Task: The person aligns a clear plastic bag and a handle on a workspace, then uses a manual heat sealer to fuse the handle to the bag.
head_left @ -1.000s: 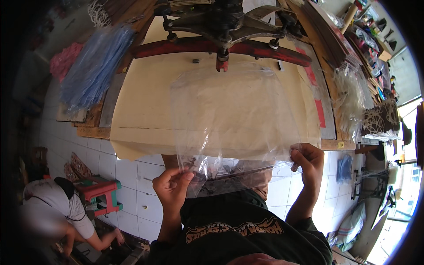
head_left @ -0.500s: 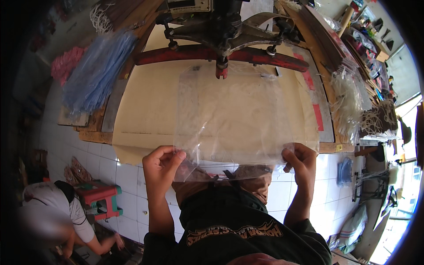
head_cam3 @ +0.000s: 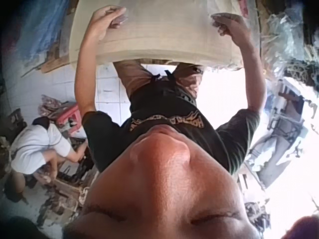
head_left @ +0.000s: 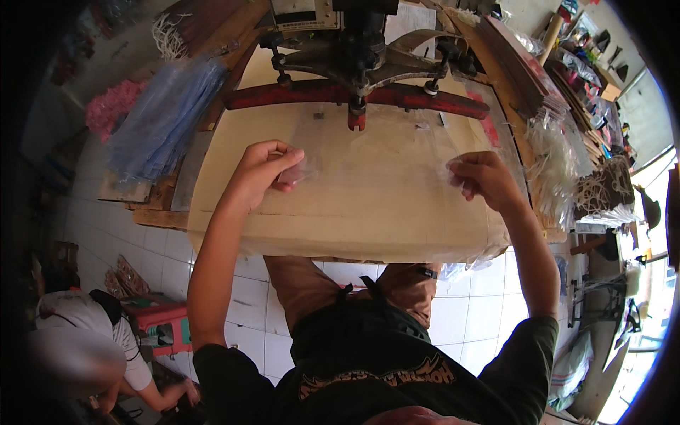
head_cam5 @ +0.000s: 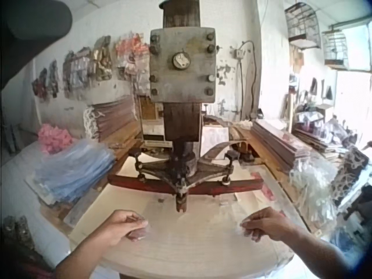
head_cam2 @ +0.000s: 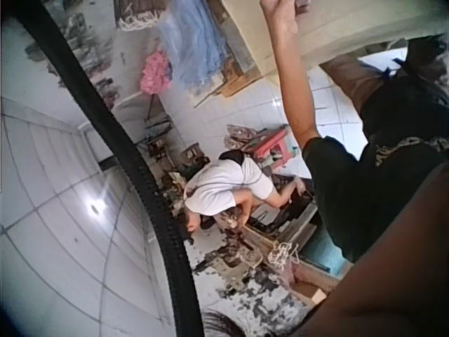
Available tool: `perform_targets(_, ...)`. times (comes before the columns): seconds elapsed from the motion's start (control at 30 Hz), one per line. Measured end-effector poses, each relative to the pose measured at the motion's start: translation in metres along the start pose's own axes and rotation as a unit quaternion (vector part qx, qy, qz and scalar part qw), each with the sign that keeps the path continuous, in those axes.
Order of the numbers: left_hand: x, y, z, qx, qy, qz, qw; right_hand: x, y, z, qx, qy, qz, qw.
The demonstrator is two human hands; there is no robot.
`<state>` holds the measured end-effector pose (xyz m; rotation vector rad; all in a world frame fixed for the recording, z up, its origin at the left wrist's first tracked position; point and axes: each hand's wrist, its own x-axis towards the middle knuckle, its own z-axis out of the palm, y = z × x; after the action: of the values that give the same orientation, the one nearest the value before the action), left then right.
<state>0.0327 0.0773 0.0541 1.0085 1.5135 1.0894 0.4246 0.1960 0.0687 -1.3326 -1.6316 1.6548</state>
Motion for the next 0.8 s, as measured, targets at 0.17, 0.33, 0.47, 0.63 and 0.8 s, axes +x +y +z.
perform_targets(0.17,0.040,-0.006,-0.005,-0.030,-0.002,0.008,1.000,0.047,0.002,-0.008,0.044,0.028,0.015,0.999)
perform_targets(0.33,0.056,0.000,-0.008,0.006,0.061,0.056,0.997,0.080,0.004,-0.010,0.082,0.080,0.007,0.993)
perform_targets(0.47,0.045,0.053,-0.046,0.156,0.097,0.035,0.982,0.095,0.005,-0.017,0.089,0.093,-0.020,0.992)
perform_targets(0.63,0.087,0.087,-0.085,0.144,0.140,0.100,0.975,0.096,0.003,-0.010,0.087,0.115,-0.024,0.989)
perform_targets(0.8,0.168,0.103,-0.097,0.183,0.006,0.176,0.967,0.092,0.007,-0.006,0.089,0.130,-0.046,0.986)
